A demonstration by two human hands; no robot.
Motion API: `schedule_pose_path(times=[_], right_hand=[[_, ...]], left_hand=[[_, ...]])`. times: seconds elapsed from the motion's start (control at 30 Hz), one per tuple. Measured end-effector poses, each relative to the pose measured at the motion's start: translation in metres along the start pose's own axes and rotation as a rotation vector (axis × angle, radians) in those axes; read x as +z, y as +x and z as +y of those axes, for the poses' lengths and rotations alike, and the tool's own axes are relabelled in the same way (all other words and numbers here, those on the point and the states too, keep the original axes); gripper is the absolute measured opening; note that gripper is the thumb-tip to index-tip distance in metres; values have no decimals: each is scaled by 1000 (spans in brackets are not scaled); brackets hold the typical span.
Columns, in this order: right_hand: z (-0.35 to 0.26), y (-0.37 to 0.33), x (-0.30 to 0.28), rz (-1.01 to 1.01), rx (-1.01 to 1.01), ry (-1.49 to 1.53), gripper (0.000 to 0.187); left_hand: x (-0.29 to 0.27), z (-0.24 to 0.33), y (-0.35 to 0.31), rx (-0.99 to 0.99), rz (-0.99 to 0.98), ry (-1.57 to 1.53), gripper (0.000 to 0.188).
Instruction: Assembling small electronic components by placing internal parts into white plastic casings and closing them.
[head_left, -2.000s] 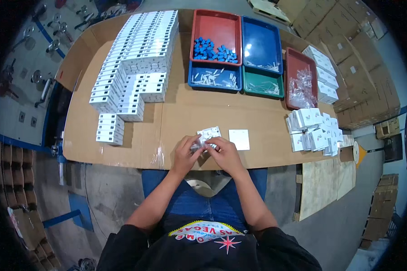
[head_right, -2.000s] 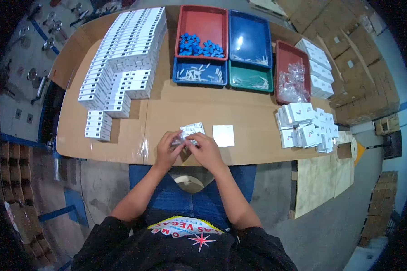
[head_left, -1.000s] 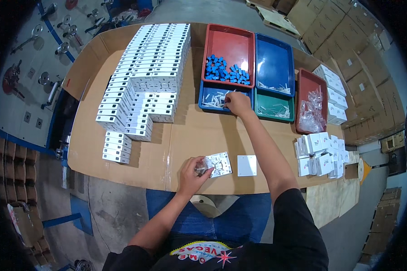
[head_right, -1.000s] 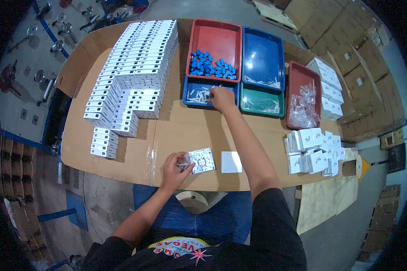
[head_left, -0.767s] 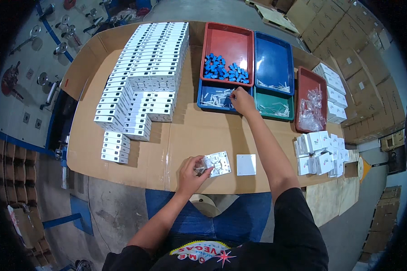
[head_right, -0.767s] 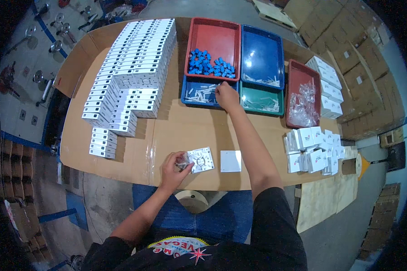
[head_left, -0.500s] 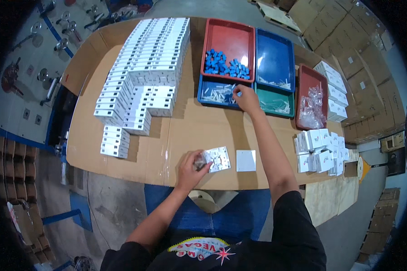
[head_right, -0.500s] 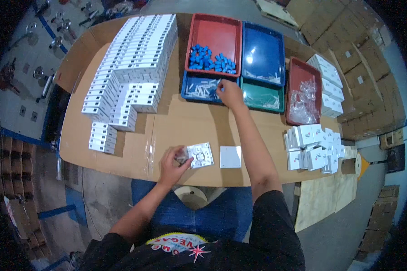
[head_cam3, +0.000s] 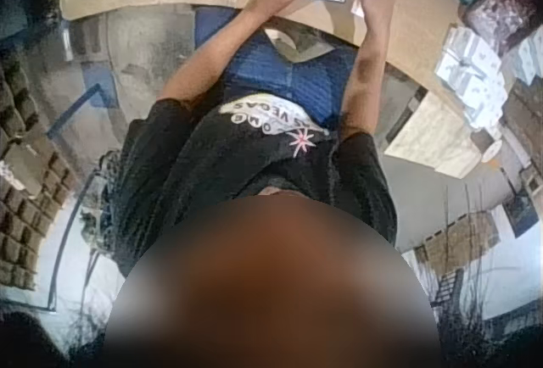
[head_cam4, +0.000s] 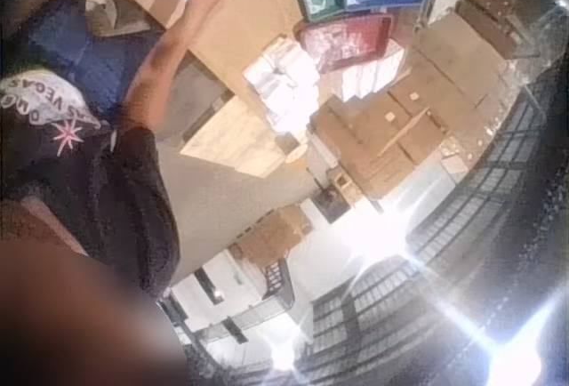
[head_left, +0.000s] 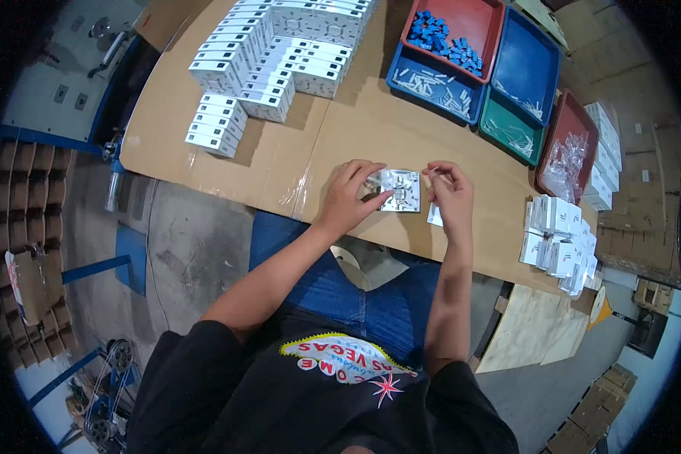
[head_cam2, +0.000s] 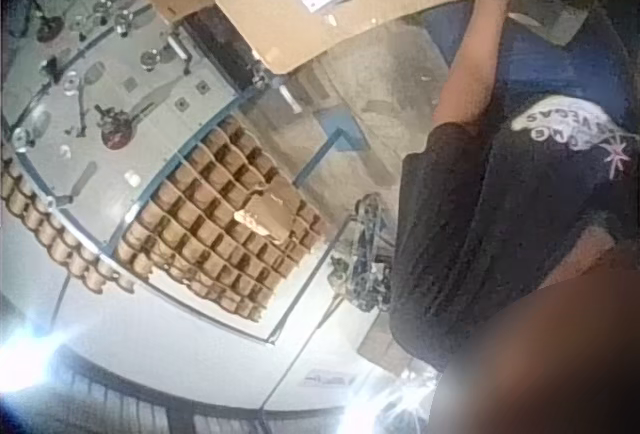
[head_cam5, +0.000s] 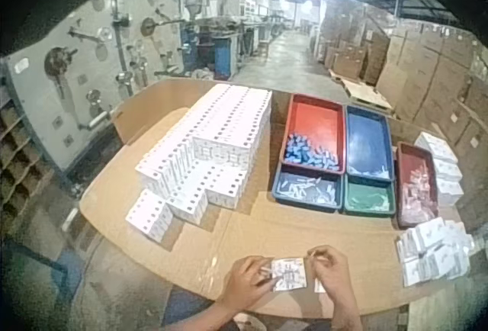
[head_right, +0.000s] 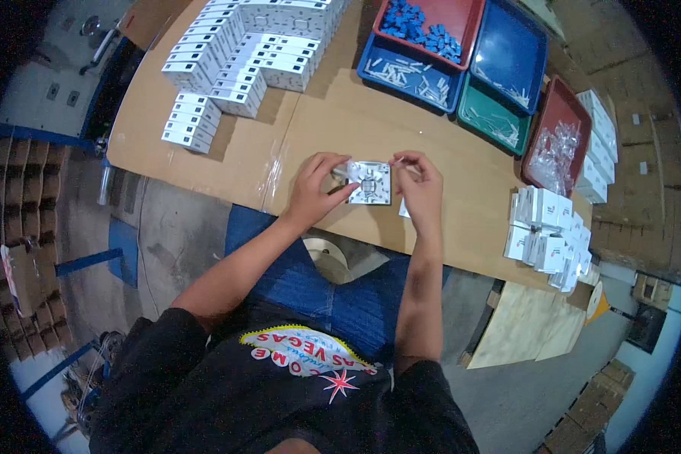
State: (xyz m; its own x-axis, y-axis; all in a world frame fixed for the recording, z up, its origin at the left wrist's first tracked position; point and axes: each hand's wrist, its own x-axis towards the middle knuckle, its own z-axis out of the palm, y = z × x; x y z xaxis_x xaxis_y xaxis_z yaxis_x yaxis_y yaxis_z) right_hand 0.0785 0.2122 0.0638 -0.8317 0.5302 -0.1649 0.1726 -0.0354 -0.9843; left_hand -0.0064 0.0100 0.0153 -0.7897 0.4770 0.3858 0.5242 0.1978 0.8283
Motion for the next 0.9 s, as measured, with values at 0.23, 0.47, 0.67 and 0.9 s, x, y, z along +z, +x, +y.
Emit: schedule_pose_path(times=[0.23, 0.47, 0.67, 0.9], right_hand=[[-1, -29, 23, -88, -10, 2, 16], [1, -30, 28, -48, -178, -422, 12], [-6, -34, 39, -53, -193, -579, 16], [-17, -27, 45, -40, -238, -806, 13]], left_hand=[[0, 0, -4, 70, -39, 89, 47], [-4, 3, -7, 106, -26, 98, 47], [-3, 3, -7, 136, -26, 69, 45], [-2, 0, -8, 136, -16, 61, 42]])
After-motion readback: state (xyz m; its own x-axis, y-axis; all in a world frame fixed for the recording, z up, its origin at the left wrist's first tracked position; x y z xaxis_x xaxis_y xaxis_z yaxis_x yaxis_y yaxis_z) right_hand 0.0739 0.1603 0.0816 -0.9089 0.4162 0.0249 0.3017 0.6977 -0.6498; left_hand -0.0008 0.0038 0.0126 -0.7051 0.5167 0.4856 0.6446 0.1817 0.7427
